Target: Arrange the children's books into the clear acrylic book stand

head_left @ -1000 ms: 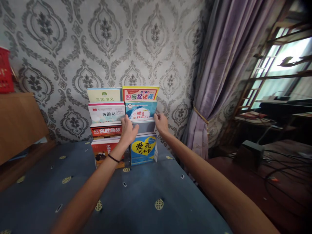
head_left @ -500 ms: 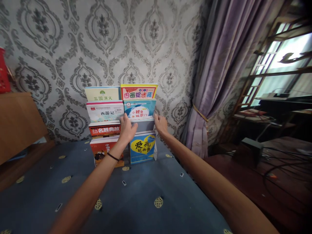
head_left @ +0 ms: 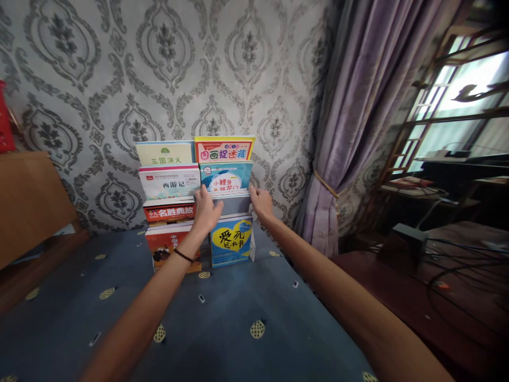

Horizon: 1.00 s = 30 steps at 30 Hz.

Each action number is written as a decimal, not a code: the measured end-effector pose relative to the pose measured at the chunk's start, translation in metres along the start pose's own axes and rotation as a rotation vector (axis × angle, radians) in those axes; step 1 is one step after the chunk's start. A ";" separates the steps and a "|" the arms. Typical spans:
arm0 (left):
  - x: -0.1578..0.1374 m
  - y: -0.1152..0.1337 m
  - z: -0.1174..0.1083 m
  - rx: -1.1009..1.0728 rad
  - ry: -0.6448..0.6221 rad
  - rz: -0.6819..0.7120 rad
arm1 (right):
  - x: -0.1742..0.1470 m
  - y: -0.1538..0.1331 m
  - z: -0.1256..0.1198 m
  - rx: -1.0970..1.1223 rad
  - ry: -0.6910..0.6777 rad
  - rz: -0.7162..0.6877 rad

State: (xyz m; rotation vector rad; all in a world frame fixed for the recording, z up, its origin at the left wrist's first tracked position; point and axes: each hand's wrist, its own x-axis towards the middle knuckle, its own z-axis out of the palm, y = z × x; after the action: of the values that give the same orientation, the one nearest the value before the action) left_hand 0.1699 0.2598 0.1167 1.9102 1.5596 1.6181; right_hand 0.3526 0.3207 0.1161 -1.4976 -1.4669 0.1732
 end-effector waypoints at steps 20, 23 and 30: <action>-0.020 0.004 -0.008 0.092 -0.072 0.164 | 0.003 0.011 0.006 0.176 0.003 -0.037; -0.018 0.005 -0.010 0.110 -0.064 0.177 | 0.000 0.011 0.006 0.183 -0.001 -0.018; -0.011 0.004 -0.008 0.120 -0.085 0.155 | -0.002 0.010 0.007 0.187 0.019 -0.004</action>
State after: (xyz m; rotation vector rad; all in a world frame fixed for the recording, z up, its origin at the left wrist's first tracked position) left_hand 0.1676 0.2458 0.1156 2.1820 1.5409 1.5084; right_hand 0.3543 0.3248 0.1047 -1.3419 -1.3986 0.2859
